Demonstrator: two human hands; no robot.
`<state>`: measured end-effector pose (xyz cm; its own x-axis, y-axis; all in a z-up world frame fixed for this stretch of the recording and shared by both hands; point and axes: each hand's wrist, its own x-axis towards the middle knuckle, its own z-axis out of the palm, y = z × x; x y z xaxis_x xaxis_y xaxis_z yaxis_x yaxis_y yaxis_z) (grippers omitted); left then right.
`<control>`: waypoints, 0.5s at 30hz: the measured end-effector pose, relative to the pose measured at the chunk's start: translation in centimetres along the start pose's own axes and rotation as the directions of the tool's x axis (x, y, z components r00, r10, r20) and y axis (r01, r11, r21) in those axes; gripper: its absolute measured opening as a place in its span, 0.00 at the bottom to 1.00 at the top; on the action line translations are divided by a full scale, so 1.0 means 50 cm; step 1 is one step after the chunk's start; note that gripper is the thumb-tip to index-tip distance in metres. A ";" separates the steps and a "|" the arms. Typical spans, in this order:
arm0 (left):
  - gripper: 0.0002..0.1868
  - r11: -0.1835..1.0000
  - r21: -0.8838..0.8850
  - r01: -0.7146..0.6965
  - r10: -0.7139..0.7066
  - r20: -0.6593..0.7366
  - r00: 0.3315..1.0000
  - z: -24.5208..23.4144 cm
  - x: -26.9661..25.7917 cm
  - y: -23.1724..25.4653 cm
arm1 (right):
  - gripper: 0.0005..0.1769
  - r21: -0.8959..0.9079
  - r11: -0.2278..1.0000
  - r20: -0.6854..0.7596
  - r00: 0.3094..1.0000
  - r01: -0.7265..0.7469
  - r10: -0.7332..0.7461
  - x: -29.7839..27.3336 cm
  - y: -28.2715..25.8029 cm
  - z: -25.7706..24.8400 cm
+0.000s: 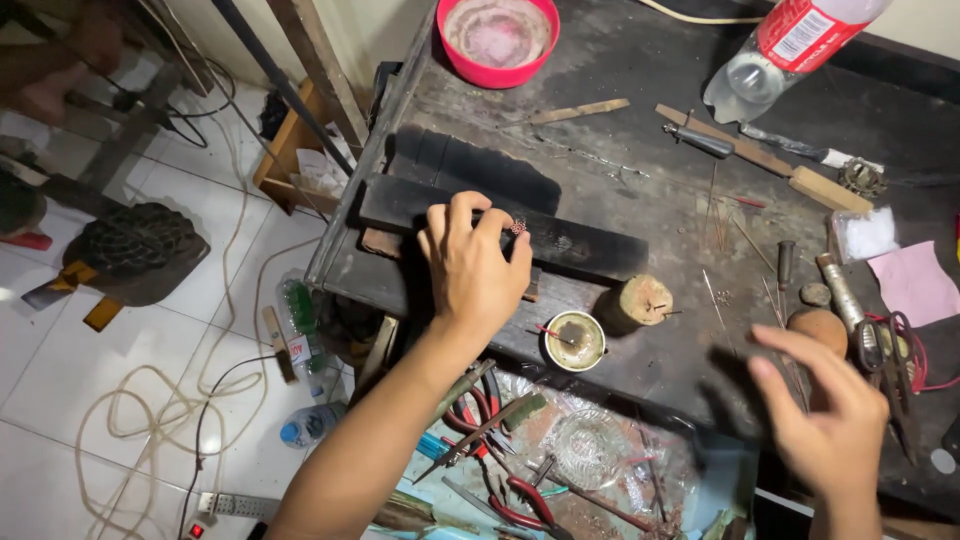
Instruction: Assembling and soldering small jewelry components using a hand torch and pliers on a workshop bench.
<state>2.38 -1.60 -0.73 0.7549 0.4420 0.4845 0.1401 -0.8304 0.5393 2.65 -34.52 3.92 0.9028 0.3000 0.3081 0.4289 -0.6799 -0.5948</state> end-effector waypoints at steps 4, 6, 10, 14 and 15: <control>0.07 1.000 -0.006 0.007 -0.007 0.010 1.000 0.000 -0.001 0.006 | 0.15 0.098 0.992 -0.031 0.996 -0.079 0.082 -0.085 0.025 0.000; 0.07 1.000 0.004 0.021 -0.021 0.005 1.000 0.000 0.001 0.008 | 0.14 0.147 0.977 -0.055 0.985 -0.157 0.166 -0.120 0.046 0.007; 0.07 0.999 -0.019 0.048 -0.048 0.028 0.998 0.002 -0.002 0.005 | 0.14 0.172 0.956 -0.035 0.968 -0.237 0.247 -0.153 0.037 0.036; 0.07 0.998 -0.007 0.057 -0.057 0.034 0.998 0.003 -0.003 0.003 | 0.13 0.226 0.947 -0.001 0.972 -0.231 0.237 -0.167 0.035 0.052; 0.07 0.998 -0.011 0.061 -0.061 0.038 0.997 0.002 -0.003 0.003 | 0.13 0.231 0.941 0.008 0.967 -0.249 0.254 -0.168 0.031 0.054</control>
<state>2.34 -1.82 -0.78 0.7690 0.4784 0.4240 0.1791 -0.7979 0.5755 -4.19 -36.29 -1.63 0.9824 0.1226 0.1407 0.1855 -0.5597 -0.8076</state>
